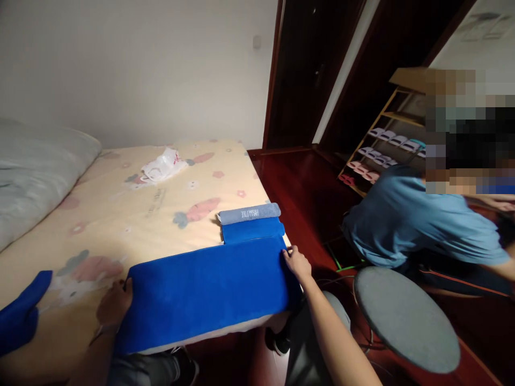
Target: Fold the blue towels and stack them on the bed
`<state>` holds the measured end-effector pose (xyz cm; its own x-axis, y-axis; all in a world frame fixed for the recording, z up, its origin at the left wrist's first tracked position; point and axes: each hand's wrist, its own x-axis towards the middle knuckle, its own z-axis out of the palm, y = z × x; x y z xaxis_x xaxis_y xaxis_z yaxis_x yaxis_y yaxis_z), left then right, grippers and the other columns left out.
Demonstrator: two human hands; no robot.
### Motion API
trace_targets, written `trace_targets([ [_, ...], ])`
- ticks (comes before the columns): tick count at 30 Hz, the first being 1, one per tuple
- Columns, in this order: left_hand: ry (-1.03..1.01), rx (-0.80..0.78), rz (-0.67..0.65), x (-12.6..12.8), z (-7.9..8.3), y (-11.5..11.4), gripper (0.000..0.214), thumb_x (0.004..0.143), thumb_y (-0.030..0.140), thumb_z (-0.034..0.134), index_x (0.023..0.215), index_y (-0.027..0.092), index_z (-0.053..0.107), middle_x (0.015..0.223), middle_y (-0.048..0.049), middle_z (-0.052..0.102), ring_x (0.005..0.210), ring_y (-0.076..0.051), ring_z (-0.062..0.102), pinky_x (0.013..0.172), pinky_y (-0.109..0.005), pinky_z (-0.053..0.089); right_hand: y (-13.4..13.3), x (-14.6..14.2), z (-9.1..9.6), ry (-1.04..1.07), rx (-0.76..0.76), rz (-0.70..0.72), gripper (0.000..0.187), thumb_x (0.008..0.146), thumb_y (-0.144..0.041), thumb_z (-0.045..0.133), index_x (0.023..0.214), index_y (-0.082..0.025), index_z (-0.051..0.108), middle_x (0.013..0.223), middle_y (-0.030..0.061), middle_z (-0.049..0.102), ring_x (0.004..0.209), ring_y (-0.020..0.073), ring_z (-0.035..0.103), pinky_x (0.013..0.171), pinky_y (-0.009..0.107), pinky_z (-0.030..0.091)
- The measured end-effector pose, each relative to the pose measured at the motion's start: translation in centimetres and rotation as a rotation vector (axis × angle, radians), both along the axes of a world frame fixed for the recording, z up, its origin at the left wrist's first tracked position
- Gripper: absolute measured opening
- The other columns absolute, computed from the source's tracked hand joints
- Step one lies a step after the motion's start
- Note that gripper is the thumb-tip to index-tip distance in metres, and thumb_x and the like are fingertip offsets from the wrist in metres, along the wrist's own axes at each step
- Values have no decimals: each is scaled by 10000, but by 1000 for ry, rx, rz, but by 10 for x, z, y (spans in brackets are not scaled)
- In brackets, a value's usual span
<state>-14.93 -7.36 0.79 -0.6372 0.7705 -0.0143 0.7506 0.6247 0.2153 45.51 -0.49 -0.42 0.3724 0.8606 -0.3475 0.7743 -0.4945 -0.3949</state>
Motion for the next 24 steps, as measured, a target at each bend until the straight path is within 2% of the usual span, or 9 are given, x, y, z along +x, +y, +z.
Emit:
trace_targets([
  [3, -14, -123, -31, -6, -1, -35, 564, 949, 565, 270, 1183, 134, 550, 1084, -203, 688, 929, -362, 680, 780, -452, 492, -29, 11, -4, 9, -84, 57, 579, 949, -618, 397, 1309, -191, 552, 1204, 182, 681, 1140, 335, 643, 924, 435, 480],
  [6, -40, -171, -18, -5, -2, -70, 538, 951, 529, 302, 1215, 117, 526, 1020, -204, 710, 889, -356, 700, 754, -433, 499, -55, 20, -15, 29, -120, 114, 618, 942, -619, 421, 1332, -161, 560, 1214, 197, 677, 1157, 330, 638, 923, 404, 482],
  [10, -81, -157, 17, -2, -1, -101, 414, 940, 363, 350, 1208, 105, 532, 987, -207, 720, 873, -345, 711, 744, -414, 504, -78, 26, -27, 52, -85, 158, 475, 961, -459, 490, 1327, -164, 552, 1180, 170, 699, 1083, 289, 678, 870, 341, 485],
  [15, -96, -122, 31, -2, 3, -116, 373, 917, 258, 370, 1238, 117, 500, 915, -181, 727, 857, -330, 708, 729, -389, 494, -90, 28, -19, 54, -22, 136, 375, 1006, -386, 407, 1251, -148, 563, 1097, 155, 721, 989, 231, 704, 794, 279, 479],
  [19, -59, -149, 17, 5, 8, -119, 382, 901, 203, 392, 1256, 126, 510, 979, -173, 711, 876, -307, 687, 698, -354, 473, -100, 27, -11, 37, 3, 113, 342, 987, -384, 445, 1219, -169, 575, 1092, 160, 717, 978, 262, 702, 782, 314, 481],
  [22, 210, -114, 14, 14, 11, -118, 384, 889, 238, 430, 1226, 117, 569, 1047, -207, 670, 922, -345, 646, 709, -381, 455, -104, 25, -9, 26, 42, 73, 294, 954, -346, 491, 1162, -175, 608, 1076, 168, 710, 966, 291, 697, 791, 356, 486],
  [24, 378, -6, -64, 24, 12, -114, 383, 874, 253, 460, 1205, 125, 605, 1074, -205, 649, 973, -361, 609, 754, -405, 447, -103, 23, -8, 26, 102, 42, 265, 925, -298, 513, 1128, -171, 625, 1119, 177, 687, 1007, 293, 680, 824, 364, 485],
])
